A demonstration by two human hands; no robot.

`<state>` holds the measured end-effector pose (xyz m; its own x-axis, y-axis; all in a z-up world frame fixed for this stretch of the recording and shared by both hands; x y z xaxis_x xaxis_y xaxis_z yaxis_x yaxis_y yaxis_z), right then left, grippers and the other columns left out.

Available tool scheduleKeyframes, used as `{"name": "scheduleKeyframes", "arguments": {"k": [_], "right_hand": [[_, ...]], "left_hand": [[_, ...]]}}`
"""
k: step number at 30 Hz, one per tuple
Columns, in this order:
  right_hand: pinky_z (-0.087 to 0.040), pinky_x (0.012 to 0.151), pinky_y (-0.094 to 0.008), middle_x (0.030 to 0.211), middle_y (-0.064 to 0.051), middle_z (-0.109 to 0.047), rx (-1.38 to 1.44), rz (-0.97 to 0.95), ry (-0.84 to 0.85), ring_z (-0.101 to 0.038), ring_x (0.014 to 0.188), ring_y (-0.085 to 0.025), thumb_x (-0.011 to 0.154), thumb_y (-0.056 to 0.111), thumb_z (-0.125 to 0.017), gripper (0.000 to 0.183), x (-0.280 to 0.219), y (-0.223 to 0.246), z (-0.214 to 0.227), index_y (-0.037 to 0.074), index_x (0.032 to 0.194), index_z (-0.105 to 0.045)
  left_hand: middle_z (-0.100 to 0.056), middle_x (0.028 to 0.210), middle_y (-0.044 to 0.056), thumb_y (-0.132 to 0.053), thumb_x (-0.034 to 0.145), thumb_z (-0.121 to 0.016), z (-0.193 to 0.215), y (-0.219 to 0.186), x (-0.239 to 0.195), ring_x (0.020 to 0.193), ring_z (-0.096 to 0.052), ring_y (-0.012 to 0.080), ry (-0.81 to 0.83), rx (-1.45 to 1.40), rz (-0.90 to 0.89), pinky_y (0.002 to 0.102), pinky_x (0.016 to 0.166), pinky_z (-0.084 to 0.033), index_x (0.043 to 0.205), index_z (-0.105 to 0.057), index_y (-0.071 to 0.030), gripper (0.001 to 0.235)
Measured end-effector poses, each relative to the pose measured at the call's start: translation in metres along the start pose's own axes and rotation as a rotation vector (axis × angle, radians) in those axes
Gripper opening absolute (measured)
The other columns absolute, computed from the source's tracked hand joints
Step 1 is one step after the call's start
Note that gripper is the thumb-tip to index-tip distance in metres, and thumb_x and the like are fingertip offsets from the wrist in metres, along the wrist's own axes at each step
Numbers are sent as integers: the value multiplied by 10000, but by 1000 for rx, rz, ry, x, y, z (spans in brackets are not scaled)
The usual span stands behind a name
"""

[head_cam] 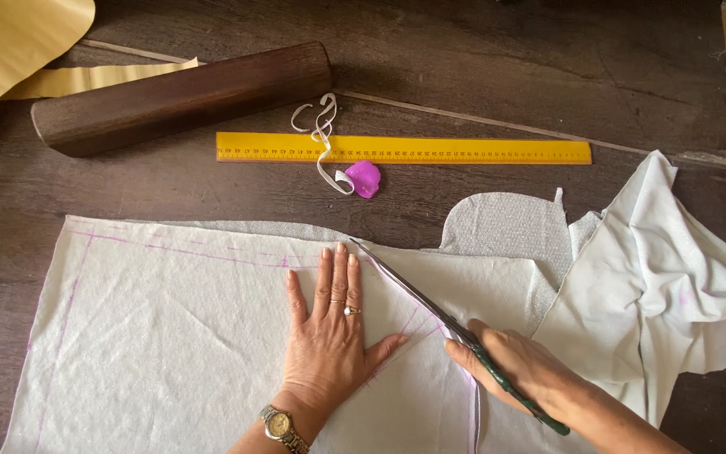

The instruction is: Marking fabric with a ruler and chalk before cutting it into pattern pieces using tailor scissors.

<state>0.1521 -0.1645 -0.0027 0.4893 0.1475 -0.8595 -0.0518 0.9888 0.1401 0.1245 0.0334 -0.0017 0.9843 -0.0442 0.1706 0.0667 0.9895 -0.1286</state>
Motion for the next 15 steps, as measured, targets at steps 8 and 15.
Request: {"name": "scheduleKeyframes", "arguments": {"k": [8,15], "right_hand": [[-446,605,-373,667,-58,-653,65,-35,-91,-658,640,-284,907,593,-422,485,10,1,-7,140,773,-535],[-352,548,-279,619,24,-476,377,98,-160,-466,580,-120,921,506,-486,426,19,-31,2,149,689,-496]], "left_hand": [[-219,1569,194,-809,818,-281,0,0,0,1473,-159,328,4,-3,-1,616,1155,-84,1475,-253,28,1065],[-201,1573,197,-801,823,-240,-4,-1,2,1475,-140,340,3,11,0,636,1152,-74,1475,-246,28,1055]]}}
Point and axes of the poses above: each hand's wrist, its own x-axis towards the middle knuckle, its own z-axis out of the back of the hand, y = z × x, the point moved 8 cm from there along x, towards the middle knuckle
